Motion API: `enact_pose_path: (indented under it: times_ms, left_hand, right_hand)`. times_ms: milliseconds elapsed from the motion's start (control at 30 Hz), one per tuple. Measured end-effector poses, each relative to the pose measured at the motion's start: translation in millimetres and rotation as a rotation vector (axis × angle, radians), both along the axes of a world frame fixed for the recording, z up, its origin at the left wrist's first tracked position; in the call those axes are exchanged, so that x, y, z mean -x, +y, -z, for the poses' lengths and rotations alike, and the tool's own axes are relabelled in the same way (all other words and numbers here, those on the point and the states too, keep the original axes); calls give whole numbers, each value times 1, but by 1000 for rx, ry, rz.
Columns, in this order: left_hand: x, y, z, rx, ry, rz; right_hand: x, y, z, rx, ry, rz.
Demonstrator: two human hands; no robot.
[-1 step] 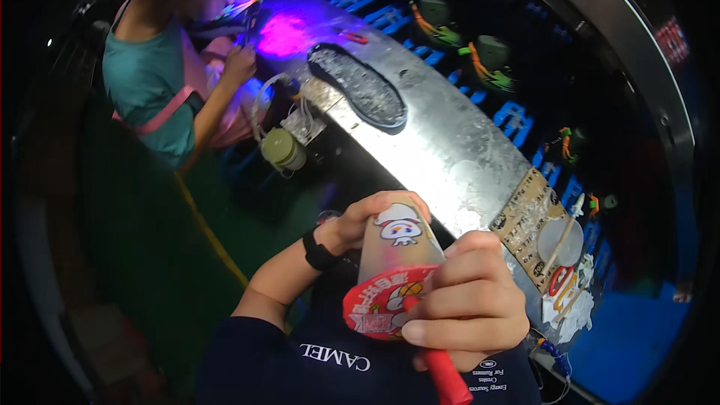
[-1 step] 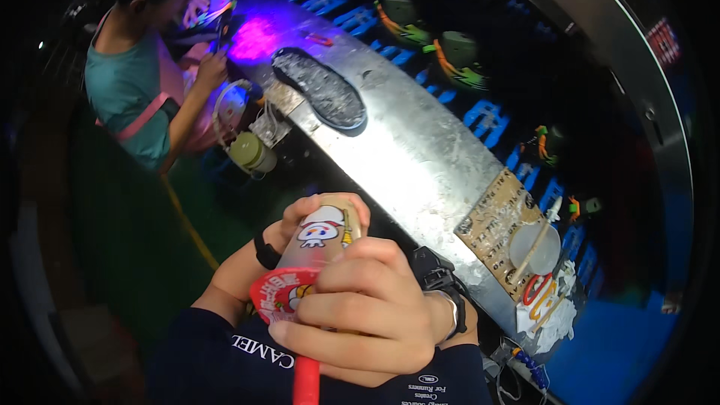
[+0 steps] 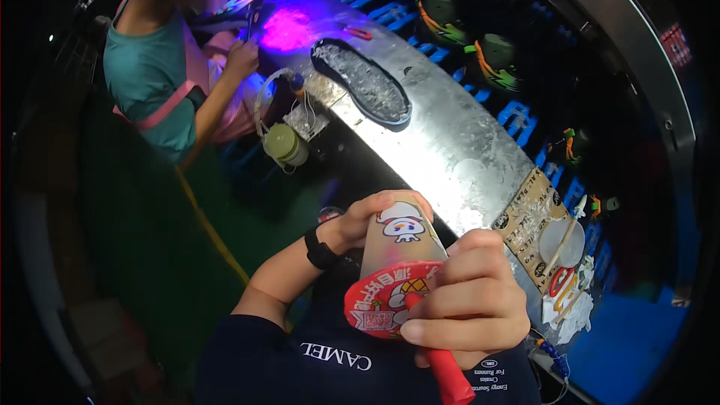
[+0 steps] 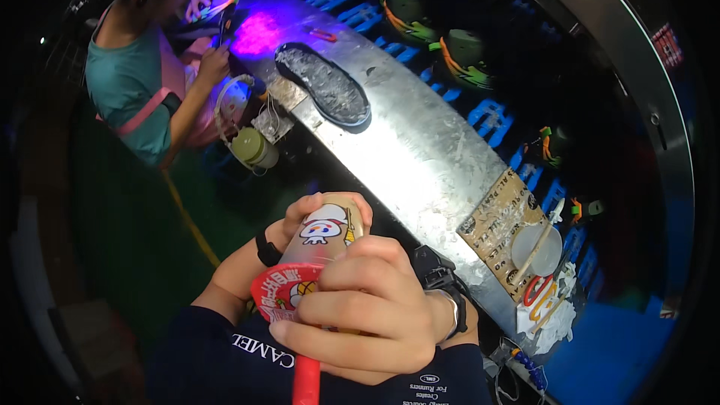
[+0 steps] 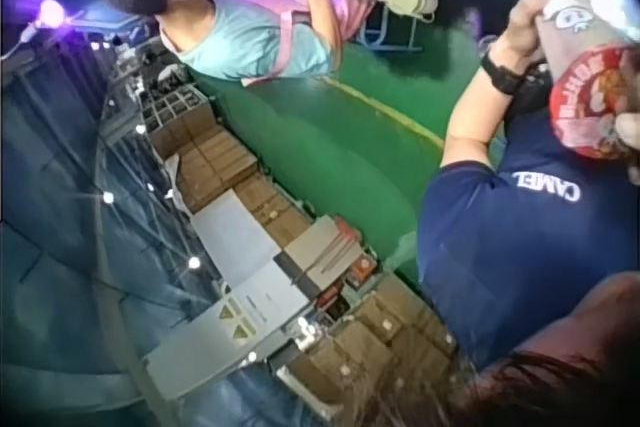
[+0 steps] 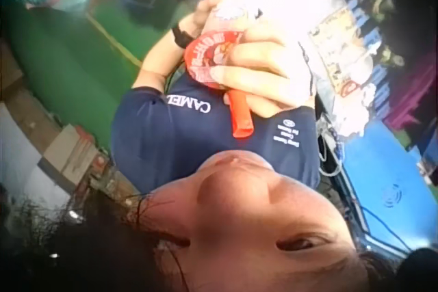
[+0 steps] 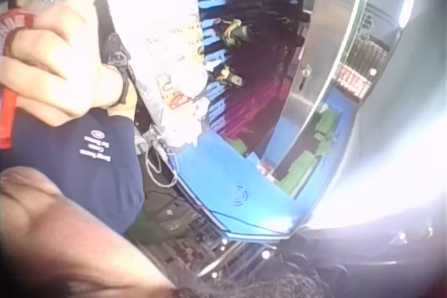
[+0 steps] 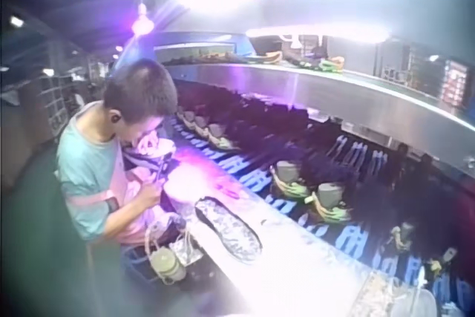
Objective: Apply adhesive to shoe soles and place them on a conveyor belt in a factory setting.
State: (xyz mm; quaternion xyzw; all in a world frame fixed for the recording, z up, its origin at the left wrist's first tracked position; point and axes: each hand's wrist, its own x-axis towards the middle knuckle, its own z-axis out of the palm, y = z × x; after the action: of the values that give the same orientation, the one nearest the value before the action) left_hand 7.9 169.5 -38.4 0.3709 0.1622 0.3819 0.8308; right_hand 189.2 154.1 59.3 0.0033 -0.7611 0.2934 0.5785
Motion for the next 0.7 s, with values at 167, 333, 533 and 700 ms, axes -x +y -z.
enact_pose_path:
  times_ms: [167, 333, 533, 700]
  left_hand:
    - [15, -8, 15, 68, -67, -49]
    - [17, -1, 23, 31, -107, -19]
    - [24, -6, 34, 141, -208, -49]
    - [26, 3, 36, 145, -308, 4]
  right_hand:
    - [26, 11, 10, -82, 84, -41]
    - [25, 11, 8, 6, -96, -45]
    - [31, 22, 12, 21, -192, -92]
    - [26, 23, 9, 94, -231, -115]
